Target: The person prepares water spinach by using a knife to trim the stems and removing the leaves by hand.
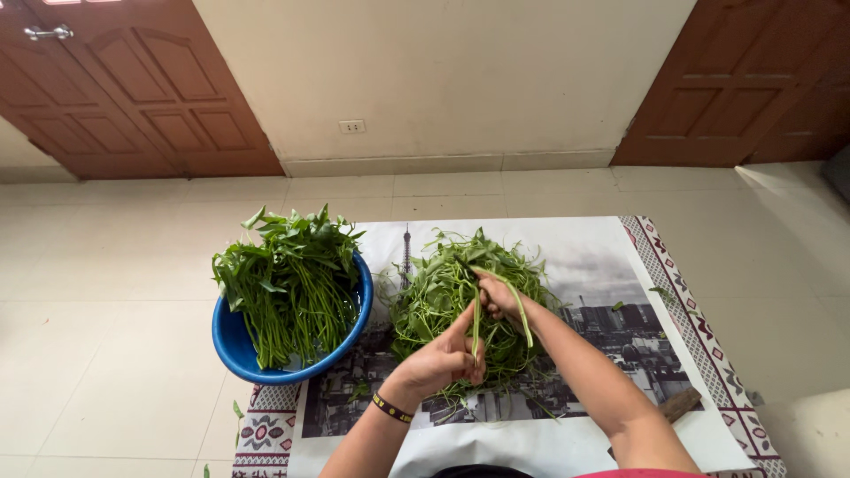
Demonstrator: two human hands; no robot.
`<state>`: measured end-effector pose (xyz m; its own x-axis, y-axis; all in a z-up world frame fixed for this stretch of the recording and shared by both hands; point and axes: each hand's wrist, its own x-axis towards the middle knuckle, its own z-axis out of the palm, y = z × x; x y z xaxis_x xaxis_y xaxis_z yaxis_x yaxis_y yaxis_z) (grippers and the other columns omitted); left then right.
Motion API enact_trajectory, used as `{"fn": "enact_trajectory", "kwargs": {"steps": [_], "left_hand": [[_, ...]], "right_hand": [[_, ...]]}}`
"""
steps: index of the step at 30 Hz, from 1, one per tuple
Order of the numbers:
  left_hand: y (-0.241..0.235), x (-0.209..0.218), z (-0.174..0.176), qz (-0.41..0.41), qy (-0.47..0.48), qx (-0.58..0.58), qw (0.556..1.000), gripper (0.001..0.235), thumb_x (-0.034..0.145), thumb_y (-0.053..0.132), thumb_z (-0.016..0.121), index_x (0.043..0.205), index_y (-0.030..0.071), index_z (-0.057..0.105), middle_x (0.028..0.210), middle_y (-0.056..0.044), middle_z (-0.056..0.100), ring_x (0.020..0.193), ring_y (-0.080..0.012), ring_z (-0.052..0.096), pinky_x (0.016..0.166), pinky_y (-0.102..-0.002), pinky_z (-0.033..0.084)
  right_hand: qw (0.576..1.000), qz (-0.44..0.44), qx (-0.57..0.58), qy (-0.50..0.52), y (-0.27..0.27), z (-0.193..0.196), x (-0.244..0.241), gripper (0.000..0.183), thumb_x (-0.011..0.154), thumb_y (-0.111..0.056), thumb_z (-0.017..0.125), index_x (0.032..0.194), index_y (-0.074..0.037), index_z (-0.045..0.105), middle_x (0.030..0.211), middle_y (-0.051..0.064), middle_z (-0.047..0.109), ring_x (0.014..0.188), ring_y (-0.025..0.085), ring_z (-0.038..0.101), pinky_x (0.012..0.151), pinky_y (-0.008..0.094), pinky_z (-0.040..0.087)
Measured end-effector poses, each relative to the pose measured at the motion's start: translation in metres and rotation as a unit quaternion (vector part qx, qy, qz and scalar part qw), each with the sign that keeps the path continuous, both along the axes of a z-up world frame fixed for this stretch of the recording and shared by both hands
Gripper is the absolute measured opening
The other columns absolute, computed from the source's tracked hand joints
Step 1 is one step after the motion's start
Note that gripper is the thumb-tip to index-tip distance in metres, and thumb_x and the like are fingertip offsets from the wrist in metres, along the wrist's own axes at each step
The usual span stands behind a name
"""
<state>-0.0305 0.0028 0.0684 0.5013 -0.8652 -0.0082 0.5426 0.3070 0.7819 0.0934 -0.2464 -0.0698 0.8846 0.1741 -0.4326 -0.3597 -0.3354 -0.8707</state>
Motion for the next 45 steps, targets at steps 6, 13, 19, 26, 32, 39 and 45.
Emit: {"fn": "enact_trajectory", "kwargs": {"steps": [6,13,19,26,32,39,45], "left_hand": [[-0.002,0.027,-0.001,0.072,-0.229,0.122,0.963,0.109,0.084,-0.004,0.057,0.17,0.023,-0.003,0.085,-0.007,0.057,0.075,-0.0181,0.057,0.07,-0.033,0.054],[-0.022,0.019,-0.062,0.377,-0.624,0.467,0.501,0.021,0.092,0.026,0.063,0.105,0.01,0.059,0.091,-0.02,0.068,0.08,-0.0358,0.069,0.062,-0.045,0.057],[-0.052,0.0,-0.064,0.158,-0.299,0.375,0.863,0.018,0.098,0.019,0.062,0.106,0.004,0.071,0.081,-0.007,0.075,0.067,-0.0201,0.07,0.062,-0.034,0.058],[-0.067,0.038,-0.094,0.122,0.021,0.273,0.954,0.006,0.097,0.008,0.063,0.1,0.004,0.066,0.087,-0.004,0.073,0.07,-0.0126,0.07,0.064,-0.027,0.062],[-0.058,0.093,-0.112,0.219,0.028,0.227,0.949,0.005,0.095,0.007,0.068,0.099,0.004,0.069,0.078,-0.004,0.068,0.06,-0.0098,0.059,0.056,-0.024,0.053],[-0.081,0.097,-0.124,0.243,0.088,0.155,0.954,0.003,0.095,0.008,0.067,0.097,0.008,0.069,0.074,0.001,0.065,0.059,-0.0079,0.058,0.052,-0.022,0.047],[-0.077,0.088,-0.122,0.267,0.047,0.178,0.946,0.007,0.095,0.011,0.071,0.093,0.006,0.067,0.071,0.0,0.062,0.055,-0.0082,0.053,0.048,-0.021,0.042]], "right_hand": [[0.959,-0.127,0.253,0.017,-0.005,0.011,-0.016,0.055,0.105,-0.027,0.032,0.16,-0.024,0.031,0.073,-0.001,0.053,0.05,0.008,0.042,0.042,0.023,0.038],[0.959,-0.1,-0.228,-0.136,0.003,0.023,-0.032,0.067,0.1,-0.028,0.041,0.163,-0.03,0.022,0.064,0.011,0.06,0.052,0.019,0.056,0.053,0.039,0.049],[0.935,-0.12,-0.26,-0.21,0.001,0.013,-0.022,0.066,0.098,-0.031,0.045,0.162,-0.024,0.03,0.069,0.019,0.066,0.059,0.028,0.065,0.059,0.044,0.053],[0.952,-0.061,-0.27,-0.13,0.008,0.053,-0.049,0.069,0.103,-0.024,0.039,0.166,-0.022,0.013,0.069,0.013,0.06,0.05,0.019,0.05,0.048,0.035,0.047],[0.981,0.006,-0.16,-0.105,0.0,0.05,-0.123,0.061,0.108,-0.031,0.039,0.166,-0.026,0.022,0.073,0.005,0.049,0.058,0.01,0.043,0.053,0.021,0.042],[0.925,-0.008,-0.091,-0.369,0.012,0.055,-0.164,0.068,0.101,-0.015,0.042,0.166,-0.02,0.022,0.103,0.014,0.062,0.073,0.021,0.059,0.069,0.037,0.053],[0.915,-0.012,-0.147,-0.377,0.023,0.074,-0.158,0.07,0.097,-0.013,0.044,0.162,-0.021,0.021,0.128,0.019,0.064,0.08,0.027,0.068,0.075,0.04,0.055]]}}
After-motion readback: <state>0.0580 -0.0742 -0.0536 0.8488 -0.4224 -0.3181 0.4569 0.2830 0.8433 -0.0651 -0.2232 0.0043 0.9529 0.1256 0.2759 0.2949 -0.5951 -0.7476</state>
